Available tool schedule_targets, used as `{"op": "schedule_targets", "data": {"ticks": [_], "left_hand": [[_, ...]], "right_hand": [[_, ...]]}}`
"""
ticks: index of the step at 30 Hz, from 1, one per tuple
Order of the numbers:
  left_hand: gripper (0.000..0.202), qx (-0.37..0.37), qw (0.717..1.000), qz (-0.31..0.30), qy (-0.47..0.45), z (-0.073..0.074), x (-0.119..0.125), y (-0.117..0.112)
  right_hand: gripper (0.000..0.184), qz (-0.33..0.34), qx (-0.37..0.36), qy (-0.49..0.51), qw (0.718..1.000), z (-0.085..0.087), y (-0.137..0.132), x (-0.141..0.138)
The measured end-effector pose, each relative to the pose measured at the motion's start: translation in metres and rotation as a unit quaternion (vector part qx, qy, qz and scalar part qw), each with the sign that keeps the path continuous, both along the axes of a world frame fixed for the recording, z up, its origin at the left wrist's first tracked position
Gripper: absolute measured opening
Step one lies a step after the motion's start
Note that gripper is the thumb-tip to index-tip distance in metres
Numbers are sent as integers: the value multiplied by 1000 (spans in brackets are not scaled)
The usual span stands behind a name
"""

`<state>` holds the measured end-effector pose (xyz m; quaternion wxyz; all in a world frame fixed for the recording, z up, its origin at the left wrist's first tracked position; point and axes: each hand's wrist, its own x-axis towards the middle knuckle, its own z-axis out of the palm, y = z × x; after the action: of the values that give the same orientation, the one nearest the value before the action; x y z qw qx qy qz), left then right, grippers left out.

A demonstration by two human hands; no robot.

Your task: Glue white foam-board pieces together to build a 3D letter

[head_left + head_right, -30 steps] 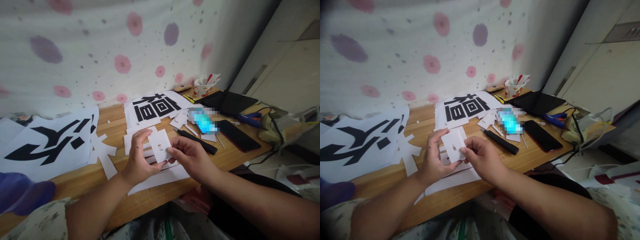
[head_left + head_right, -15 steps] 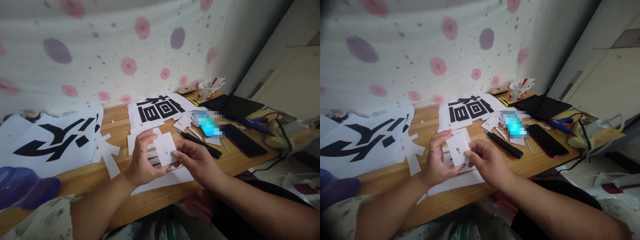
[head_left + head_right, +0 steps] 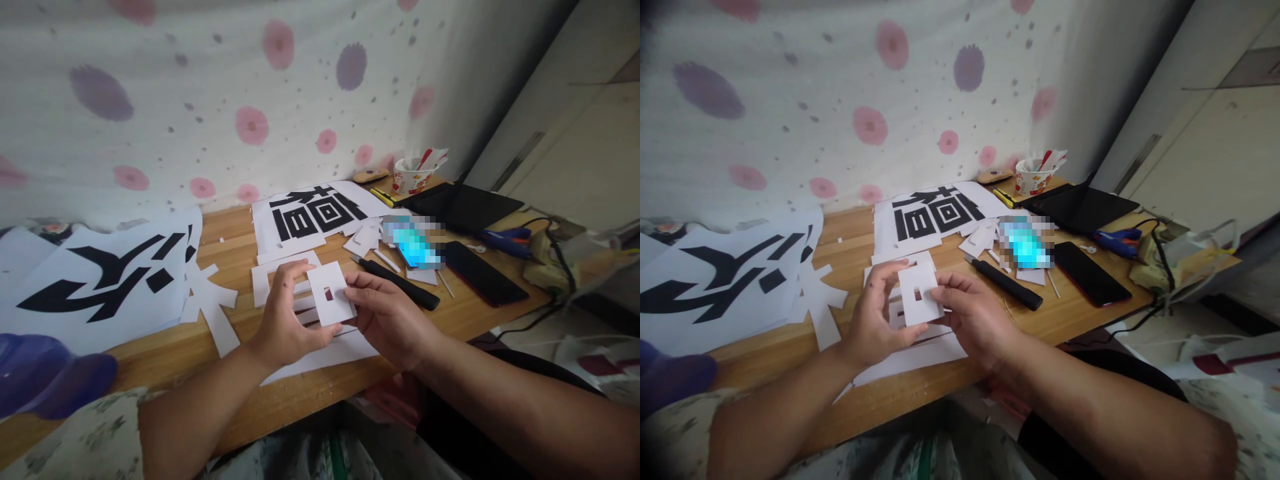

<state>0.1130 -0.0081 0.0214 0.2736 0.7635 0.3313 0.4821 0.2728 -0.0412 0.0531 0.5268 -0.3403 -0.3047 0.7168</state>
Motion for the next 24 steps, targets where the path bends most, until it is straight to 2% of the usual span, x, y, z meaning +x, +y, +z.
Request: {"op": "schedule_targets", "data": {"ticks": [6,10,13,15,16,17,18,20,21,22,23,24], "left_hand": [[76,-28,999,-31,-15,-1,-1,-1],[77,-37,997,-51,-37,-2,-2,0],[76,-40,998,-41,-34,-4,-2,3],[73,-31,999,-7,-13,-5,-3,7],[72,-24,1000,18,6,-5,-3,9],[70,-14,999,43,29,-5,-3,11],[68,-3,996,66,54,-5,-3,13],[66,18,991,93,99,-5,-3,16],[65,28,988,99,114,-5,-3,17],[65,35,986,101,125,-5,-3,18],[64,39,985,102,133,-5,-3,19],[63,40,984,103,138,-5,-3,19]], "right_hand": [[24,12,7,60,998,-4,1,-3],[27,29,27,61,997,-8,0,-7],[25,12,97,-17,995,-13,6,-2],[25,-40,180,-161,970,-14,17,11],[26,-72,222,-266,935,-14,23,21],[26,-114,265,-388,875,-12,29,32],[25,-127,296,-522,790,-10,34,45],[23,-89,303,-737,598,-5,42,69],[24,-49,283,-801,526,-3,43,78],[26,-6,260,-839,477,-1,44,85],[28,34,240,-861,448,0,43,89],[31,65,226,-870,433,0,42,91]]}}
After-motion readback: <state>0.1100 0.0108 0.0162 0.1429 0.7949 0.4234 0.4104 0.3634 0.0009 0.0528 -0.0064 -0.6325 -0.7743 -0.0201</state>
